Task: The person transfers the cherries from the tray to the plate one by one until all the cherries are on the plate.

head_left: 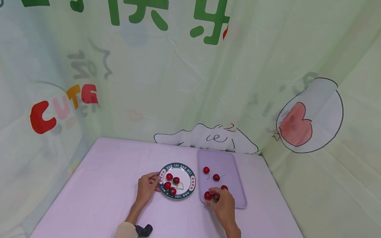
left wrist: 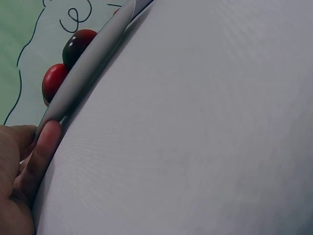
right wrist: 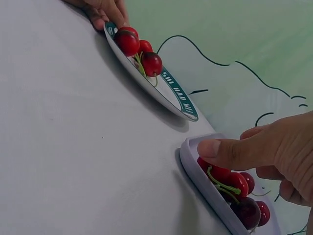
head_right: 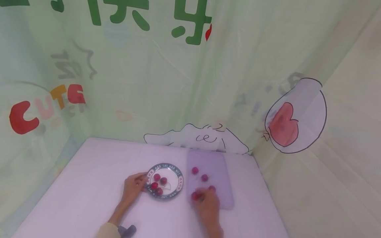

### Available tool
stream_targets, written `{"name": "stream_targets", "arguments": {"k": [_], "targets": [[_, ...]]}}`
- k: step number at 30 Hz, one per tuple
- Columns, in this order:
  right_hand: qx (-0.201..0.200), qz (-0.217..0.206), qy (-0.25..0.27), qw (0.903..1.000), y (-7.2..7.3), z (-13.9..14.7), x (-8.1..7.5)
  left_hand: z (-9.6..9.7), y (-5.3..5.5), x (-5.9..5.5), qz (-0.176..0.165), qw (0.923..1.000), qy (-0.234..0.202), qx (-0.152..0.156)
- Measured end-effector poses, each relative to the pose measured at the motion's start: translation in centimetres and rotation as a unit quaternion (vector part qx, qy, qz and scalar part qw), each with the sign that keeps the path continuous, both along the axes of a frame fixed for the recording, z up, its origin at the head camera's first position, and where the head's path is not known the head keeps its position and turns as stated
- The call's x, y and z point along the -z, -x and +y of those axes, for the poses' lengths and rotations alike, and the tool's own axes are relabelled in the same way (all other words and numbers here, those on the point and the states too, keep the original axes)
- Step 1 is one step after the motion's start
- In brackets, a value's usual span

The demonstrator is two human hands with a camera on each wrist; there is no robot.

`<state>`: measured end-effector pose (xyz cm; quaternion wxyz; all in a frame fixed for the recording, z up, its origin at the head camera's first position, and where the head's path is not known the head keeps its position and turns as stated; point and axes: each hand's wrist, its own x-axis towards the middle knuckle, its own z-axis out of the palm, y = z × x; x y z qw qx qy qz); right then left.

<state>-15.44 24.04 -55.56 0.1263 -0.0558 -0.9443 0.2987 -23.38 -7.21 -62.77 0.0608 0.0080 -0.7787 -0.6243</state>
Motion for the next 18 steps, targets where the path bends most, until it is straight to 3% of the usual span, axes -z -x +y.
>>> {"name": "stream_targets", "arguments": {"k": [10,18], "targets": [[0.003,-0.013,-0.026,0.9996,0.4,1.1,2.9,0.1,0.0,-0.1,0.001,1.0000,0.003,0.000],[0.010,-0.006,-0.049,0.9988,-0.1,1.2,3.0,0.2,-0.1,-0.2,0.004,1.0000,0.007,-0.006]]}}
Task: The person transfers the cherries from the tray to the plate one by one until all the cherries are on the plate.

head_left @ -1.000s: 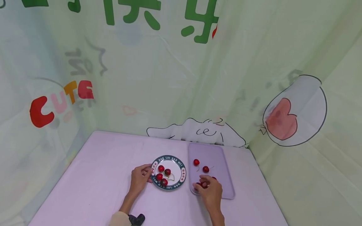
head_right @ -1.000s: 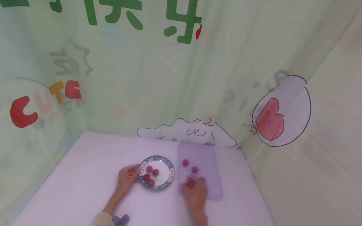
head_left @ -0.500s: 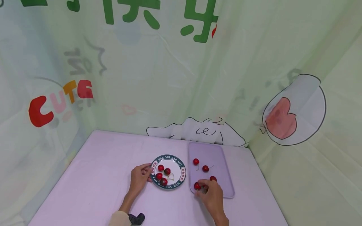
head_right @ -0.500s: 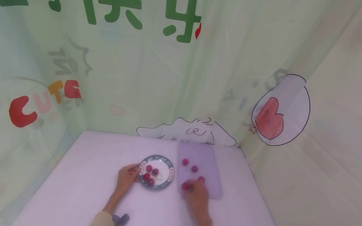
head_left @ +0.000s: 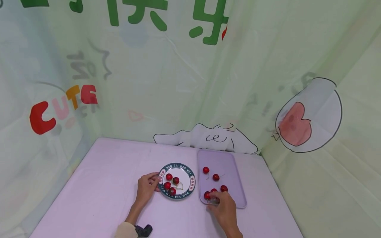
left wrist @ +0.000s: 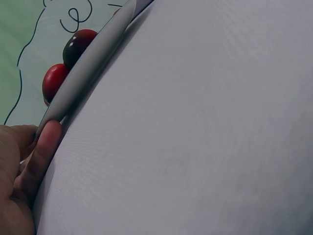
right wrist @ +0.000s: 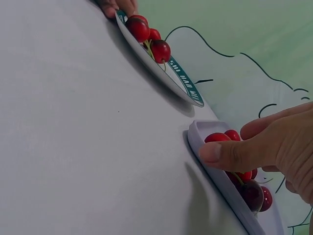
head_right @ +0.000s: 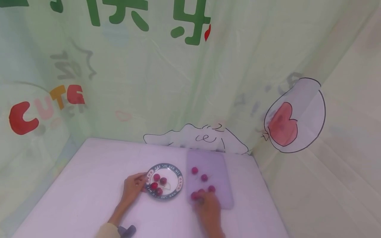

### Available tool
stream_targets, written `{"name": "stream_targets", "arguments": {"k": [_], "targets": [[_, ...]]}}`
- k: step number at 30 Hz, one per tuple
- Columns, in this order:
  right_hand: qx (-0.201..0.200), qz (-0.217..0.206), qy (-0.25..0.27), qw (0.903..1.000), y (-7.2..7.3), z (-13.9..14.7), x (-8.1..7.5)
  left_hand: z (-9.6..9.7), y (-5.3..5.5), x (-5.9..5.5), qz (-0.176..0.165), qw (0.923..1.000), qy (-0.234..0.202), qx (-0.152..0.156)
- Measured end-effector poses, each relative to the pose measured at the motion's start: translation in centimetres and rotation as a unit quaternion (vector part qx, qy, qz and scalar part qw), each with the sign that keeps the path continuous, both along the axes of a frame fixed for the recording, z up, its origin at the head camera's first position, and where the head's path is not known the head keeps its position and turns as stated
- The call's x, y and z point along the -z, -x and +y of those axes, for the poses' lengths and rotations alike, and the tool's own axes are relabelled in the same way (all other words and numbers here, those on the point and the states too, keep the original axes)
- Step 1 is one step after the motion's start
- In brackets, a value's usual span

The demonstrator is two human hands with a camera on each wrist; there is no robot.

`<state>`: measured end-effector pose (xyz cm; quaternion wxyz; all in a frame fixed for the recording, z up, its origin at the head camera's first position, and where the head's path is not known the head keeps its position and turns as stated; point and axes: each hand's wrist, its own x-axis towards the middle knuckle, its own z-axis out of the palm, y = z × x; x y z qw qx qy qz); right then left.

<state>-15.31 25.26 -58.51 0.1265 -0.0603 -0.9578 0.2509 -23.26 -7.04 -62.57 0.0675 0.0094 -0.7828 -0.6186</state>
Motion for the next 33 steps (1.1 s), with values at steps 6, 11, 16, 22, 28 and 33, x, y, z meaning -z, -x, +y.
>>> {"name": "stream_targets", "arguments": {"k": [6,11,16,22,28,33], "targets": [[0.004,-0.007,-0.007,0.9999,0.0,0.2,0.4,0.1,0.1,0.0,-0.002,1.0000,-0.003,-0.001],[-0.006,-0.002,-0.008,1.0000,-0.2,0.2,0.3,0.0,0.1,0.0,-0.002,1.0000,-0.001,-0.002],[-0.012,0.003,-0.009,0.9999,-0.3,0.2,0.5,0.0,-0.1,-0.1,-0.004,1.0000,-0.001,0.000],[-0.016,0.005,0.000,0.9999,-0.5,0.1,0.0,0.1,-0.1,0.0,-0.003,1.0000,0.005,0.000],[-0.044,0.062,-0.016,0.9970,-1.3,0.2,-0.7,0.0,0.0,0.2,-0.008,1.0000,0.004,0.000],[-0.035,0.043,-0.014,0.9984,-1.3,0.1,-0.8,0.0,0.2,0.4,-0.001,1.0000,-0.005,0.002]]}}
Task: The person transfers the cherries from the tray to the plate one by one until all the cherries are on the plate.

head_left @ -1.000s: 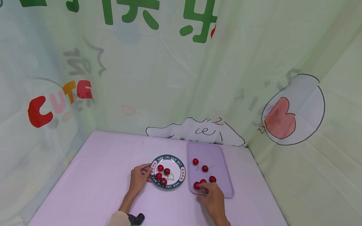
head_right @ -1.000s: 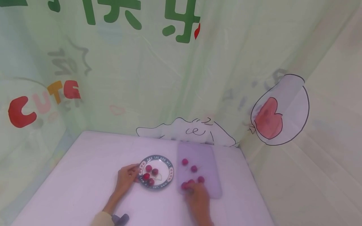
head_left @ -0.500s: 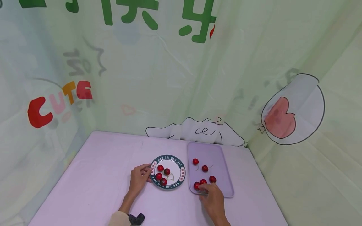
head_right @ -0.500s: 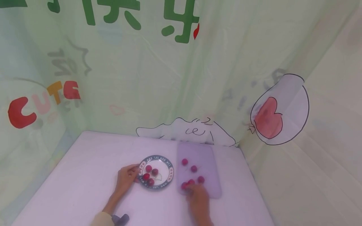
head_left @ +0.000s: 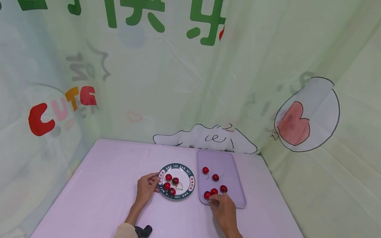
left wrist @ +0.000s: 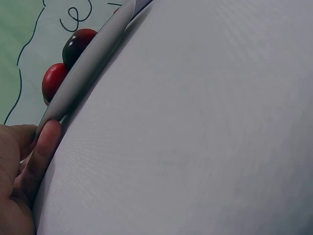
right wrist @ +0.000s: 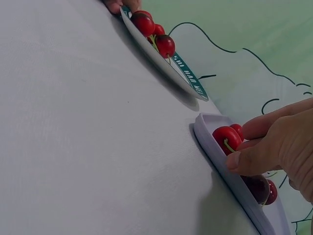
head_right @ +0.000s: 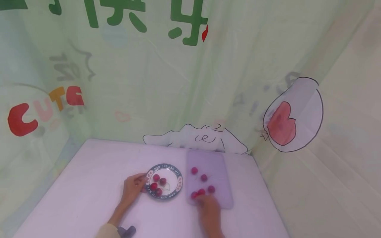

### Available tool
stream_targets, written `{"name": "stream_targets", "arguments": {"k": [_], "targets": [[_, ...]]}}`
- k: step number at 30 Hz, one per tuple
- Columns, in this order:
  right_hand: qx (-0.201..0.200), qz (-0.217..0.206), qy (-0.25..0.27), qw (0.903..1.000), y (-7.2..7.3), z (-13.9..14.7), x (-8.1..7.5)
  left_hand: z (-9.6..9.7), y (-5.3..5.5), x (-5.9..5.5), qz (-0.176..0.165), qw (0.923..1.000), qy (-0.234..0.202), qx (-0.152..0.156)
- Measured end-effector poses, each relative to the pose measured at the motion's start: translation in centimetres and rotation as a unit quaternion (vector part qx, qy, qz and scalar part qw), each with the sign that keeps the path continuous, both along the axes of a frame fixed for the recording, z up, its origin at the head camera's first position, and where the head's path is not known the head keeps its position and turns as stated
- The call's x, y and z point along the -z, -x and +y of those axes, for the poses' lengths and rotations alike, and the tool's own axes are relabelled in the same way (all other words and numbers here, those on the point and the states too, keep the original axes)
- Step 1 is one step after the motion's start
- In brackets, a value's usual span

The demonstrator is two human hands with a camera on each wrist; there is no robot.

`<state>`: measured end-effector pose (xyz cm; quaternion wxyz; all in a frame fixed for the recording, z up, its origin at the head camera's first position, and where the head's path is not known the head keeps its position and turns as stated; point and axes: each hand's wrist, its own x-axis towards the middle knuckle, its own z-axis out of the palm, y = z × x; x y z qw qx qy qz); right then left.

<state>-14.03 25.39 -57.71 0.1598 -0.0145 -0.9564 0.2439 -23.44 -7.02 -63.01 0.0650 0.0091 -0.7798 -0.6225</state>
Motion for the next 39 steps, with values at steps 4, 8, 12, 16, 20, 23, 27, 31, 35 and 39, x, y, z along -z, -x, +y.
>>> {"name": "stream_targets", "arguments": {"k": [4,8,12,16,20,23,27,31,35,39], "targets": [[0.020,-0.031,0.007,0.9993,0.3,-0.2,0.0,0.0,0.1,0.2,0.006,1.0000,-0.005,0.001],[0.028,-0.018,0.012,0.9994,0.3,-0.4,-0.2,0.0,0.1,0.2,0.007,1.0000,-0.003,0.000],[0.030,0.011,0.012,0.9994,0.2,-0.6,-0.6,0.0,0.0,0.2,0.006,1.0000,-0.001,-0.001],[0.033,0.044,-0.002,0.9985,0.3,-0.7,-0.7,-0.1,0.0,0.1,0.007,1.0000,-0.004,0.000],[0.027,0.085,-0.014,0.9960,0.6,-0.4,-0.5,-0.1,0.0,0.0,0.003,1.0000,-0.006,0.000],[0.029,0.088,-0.008,0.9957,0.9,-0.3,-0.3,0.0,0.0,0.0,-0.002,1.0000,-0.005,-0.001],[0.041,0.088,0.020,0.9951,1.2,-0.4,-0.3,0.0,-0.1,-0.2,-0.004,1.0000,-0.006,0.000],[0.046,0.127,0.057,0.9891,1.2,-0.6,-0.6,0.0,0.0,0.0,-0.003,1.0000,-0.002,-0.001],[0.055,0.173,0.112,0.9770,1.2,-0.7,-1.1,0.0,0.0,0.3,-0.004,1.0000,0.000,-0.001],[0.084,0.197,0.153,0.9649,1.6,-0.5,-1.1,0.0,0.2,0.4,-0.004,1.0000,-0.002,-0.002]]}}
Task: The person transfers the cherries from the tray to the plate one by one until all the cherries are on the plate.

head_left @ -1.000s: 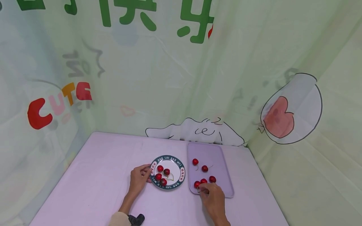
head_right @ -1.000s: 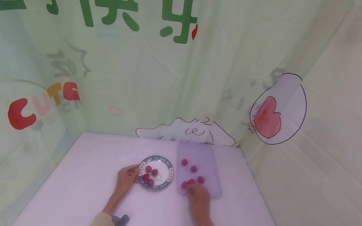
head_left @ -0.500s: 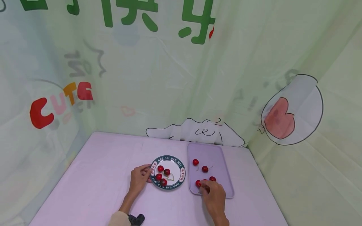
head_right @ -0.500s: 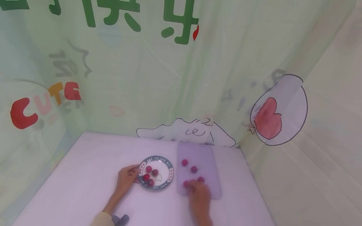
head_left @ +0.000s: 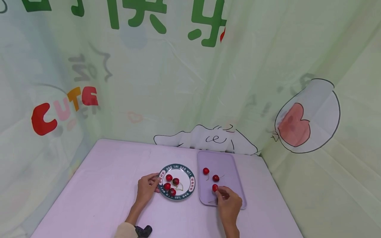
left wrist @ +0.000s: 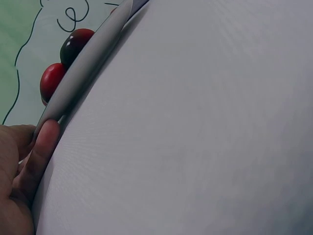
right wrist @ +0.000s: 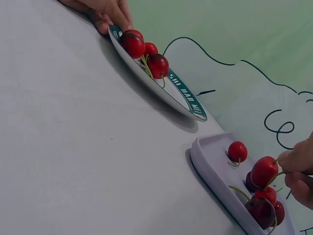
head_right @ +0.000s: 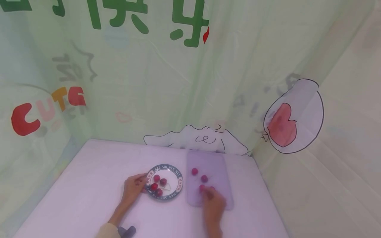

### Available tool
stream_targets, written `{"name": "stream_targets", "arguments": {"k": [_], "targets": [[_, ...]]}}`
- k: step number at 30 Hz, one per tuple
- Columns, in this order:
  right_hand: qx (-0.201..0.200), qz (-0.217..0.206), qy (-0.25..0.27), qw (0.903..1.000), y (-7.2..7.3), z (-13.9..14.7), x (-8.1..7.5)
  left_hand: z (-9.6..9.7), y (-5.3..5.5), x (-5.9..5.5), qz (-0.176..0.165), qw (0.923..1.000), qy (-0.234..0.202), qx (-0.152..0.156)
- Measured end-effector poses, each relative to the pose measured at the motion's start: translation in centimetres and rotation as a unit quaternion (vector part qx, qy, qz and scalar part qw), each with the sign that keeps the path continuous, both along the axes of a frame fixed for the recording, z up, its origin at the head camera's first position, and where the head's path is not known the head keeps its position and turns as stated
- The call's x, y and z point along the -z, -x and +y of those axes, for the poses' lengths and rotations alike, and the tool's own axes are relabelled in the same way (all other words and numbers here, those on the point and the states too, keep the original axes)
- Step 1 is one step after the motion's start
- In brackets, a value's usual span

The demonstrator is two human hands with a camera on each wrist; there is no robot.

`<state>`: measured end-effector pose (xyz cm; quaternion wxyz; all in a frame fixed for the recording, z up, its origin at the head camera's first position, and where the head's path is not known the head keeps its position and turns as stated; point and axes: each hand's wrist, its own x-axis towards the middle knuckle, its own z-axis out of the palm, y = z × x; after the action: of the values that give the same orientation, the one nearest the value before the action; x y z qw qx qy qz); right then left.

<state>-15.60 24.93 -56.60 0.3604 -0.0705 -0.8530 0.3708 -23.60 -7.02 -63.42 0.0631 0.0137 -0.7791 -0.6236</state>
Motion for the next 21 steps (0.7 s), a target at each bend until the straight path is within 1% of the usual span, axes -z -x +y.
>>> {"name": "stream_targets", "arguments": {"k": [4,8,11,14,21], "targets": [[0.029,0.000,0.040,0.9988,0.42,0.38,0.53,0.01,0.01,-0.10,0.001,1.0000,-0.002,0.000],[0.042,0.003,0.077,0.9961,0.67,0.61,0.95,0.02,-0.06,-0.20,-0.001,1.0000,0.003,-0.001],[0.052,0.011,0.108,0.9928,0.65,0.59,0.86,0.02,-0.11,-0.28,0.000,1.0000,0.005,-0.001],[0.059,0.022,0.143,0.9878,0.49,0.40,0.45,0.01,-0.15,-0.36,0.001,1.0000,0.007,-0.001],[0.074,0.007,0.196,0.9777,0.51,0.48,0.36,-0.01,-0.22,-0.49,0.003,1.0000,0.002,0.001]]}}
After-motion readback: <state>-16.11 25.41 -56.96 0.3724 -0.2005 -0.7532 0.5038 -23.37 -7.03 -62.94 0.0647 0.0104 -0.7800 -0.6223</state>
